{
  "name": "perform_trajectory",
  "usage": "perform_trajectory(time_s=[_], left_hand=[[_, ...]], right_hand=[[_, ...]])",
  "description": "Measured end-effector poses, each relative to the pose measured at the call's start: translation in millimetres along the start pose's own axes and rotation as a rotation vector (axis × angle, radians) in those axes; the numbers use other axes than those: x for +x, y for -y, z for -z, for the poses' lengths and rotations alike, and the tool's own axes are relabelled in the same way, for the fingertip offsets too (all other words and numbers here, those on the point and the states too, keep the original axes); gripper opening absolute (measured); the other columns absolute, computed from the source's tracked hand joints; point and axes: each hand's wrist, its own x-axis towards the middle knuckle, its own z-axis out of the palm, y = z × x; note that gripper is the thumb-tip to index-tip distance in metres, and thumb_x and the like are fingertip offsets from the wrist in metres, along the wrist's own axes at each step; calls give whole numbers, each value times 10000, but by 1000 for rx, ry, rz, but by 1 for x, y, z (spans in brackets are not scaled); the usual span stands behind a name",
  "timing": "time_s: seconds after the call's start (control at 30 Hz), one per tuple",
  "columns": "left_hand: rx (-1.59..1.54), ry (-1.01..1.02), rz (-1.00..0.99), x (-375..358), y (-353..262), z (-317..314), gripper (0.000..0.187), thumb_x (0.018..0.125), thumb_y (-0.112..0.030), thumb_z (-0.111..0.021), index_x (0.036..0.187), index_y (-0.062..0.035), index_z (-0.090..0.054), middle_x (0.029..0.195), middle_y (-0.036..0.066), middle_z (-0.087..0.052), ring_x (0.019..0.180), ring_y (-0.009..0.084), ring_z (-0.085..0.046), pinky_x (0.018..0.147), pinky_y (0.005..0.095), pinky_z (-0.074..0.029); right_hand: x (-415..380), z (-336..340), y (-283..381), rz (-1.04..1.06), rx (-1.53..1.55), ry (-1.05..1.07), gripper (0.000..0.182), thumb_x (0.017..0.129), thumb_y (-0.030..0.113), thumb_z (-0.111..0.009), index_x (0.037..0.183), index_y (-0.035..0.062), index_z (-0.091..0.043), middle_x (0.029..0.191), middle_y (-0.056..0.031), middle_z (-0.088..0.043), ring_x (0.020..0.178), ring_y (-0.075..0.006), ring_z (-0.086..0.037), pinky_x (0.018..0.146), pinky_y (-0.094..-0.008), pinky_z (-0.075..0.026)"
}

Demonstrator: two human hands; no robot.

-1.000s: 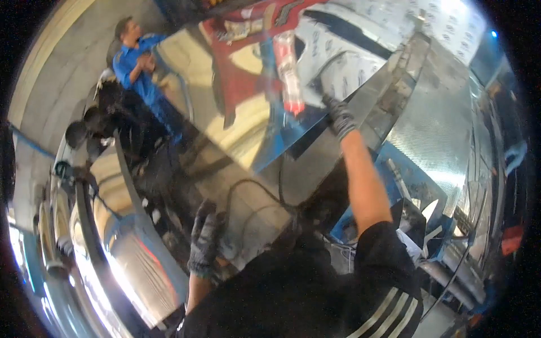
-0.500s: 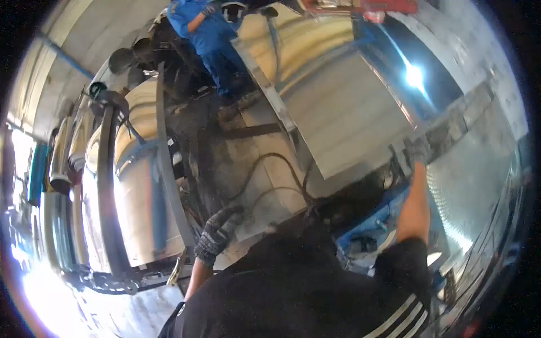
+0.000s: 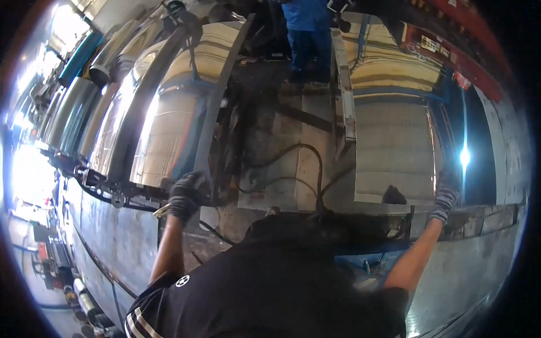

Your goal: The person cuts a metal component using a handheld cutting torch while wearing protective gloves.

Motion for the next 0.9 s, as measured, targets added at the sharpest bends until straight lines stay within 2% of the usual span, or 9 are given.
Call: perform_trajectory(time_s=[0.07, 0.17, 0.3, 0.4, 0.5, 0.57, 0.6, 0.67, 0.9], left_hand=[[108, -63, 266, -38, 75, -18, 489, 836, -231, -743, 1301, -90, -680, 1217, 194, -717, 1171, 392, -661, 1006, 473, -525], [307, 158, 356, -99, 118, -6, 422, 844, -205, -714, 1255, -111, -701, 1167, 190, -715, 1125, 404, -664, 963, 499, -533], [355, 108, 349, -106, 137, -14, 289, 862, -190, -673, 1141, -136, -727, 1131, 169, -717, 1070, 388, -673, 914, 507, -544], [427, 12, 224, -109, 162, -26, 227, 869, -183, -652, 1069, -149, -755, 1103, 162, -728, 1022, 384, -692, 883, 510, -558], [381, 232, 247, -97, 231, -73, 217, 876, -201, -639, 1044, -151, -767, 1051, 173, -741, 999, 387, -711, 864, 504, -566], [327, 380, 134, -96, 235, -73, 219, 890, -210, -622, 1040, -131, -762, 1024, 184, -750, 987, 378, -729, 857, 495, -571], [330, 368, 122, -99, 235, -75, 219, 890, -210, -622, 1040, -131, -762, 1024, 184, -750, 987, 378, -729, 857, 495, -571], [337, 440, 139, -111, 220, -79, 203, 904, -197, -613, 1013, -98, -752, 1036, 201, -753, 989, 378, -738, 850, 505, -573], [357, 460, 83, -140, 282, -56, 194, 923, -208, -609, 982, -79, -740, 925, 213, -753, 858, 400, -739, 733, 490, -580]], right_hand=[[-6, 1, 58, 119, 83, 14, 348, 1080, 318, -555, 1094, 32, -753, 965, -134, -775, 843, -299, -704, 790, -443, -536], [-36, 31, 156, 310, 320, 64, 324, 1083, 296, -540, 1066, 49, -749, 936, -153, -763, 832, -311, -703, 794, -449, -530], [-44, -10, 215, 458, 414, 98, 283, 1066, 261, -556, 1072, 51, -745, 950, -160, -757, 848, -332, -706, 814, -458, -531], [-65, -18, 260, 569, 346, 54, 358, 1060, 335, -587, 1037, 12, -740, 1023, -219, -738, 953, -432, -678, 862, -518, -514], [-93, -20, 281, 547, 359, 208, 361, 1054, 329, -596, 1012, -2, -733, 1017, -228, -736, 957, -439, -675, 858, -520, -513], [-111, -50, 287, 863, 447, -87, 348, 1051, 316, -606, 963, 5, -737, 990, -232, -734, 932, -440, -674, 835, -521, -513], [-121, -51, 286, 856, 444, -103, 348, 1051, 316, -606, 963, 5, -737, 990, -232, -734, 932, -440, -674, 835, -521, -513], [-150, -17, 304, 640, 537, 255, 316, 1028, 289, -638, 910, 14, -738, 941, -232, -732, 885, -438, -679, 814, -521, -519], [-193, 16, 327, 592, 527, 301, 304, 997, 297, -683, 882, 23, -748, 863, -225, -724, 805, -441, -674, 777, -514, -526]])
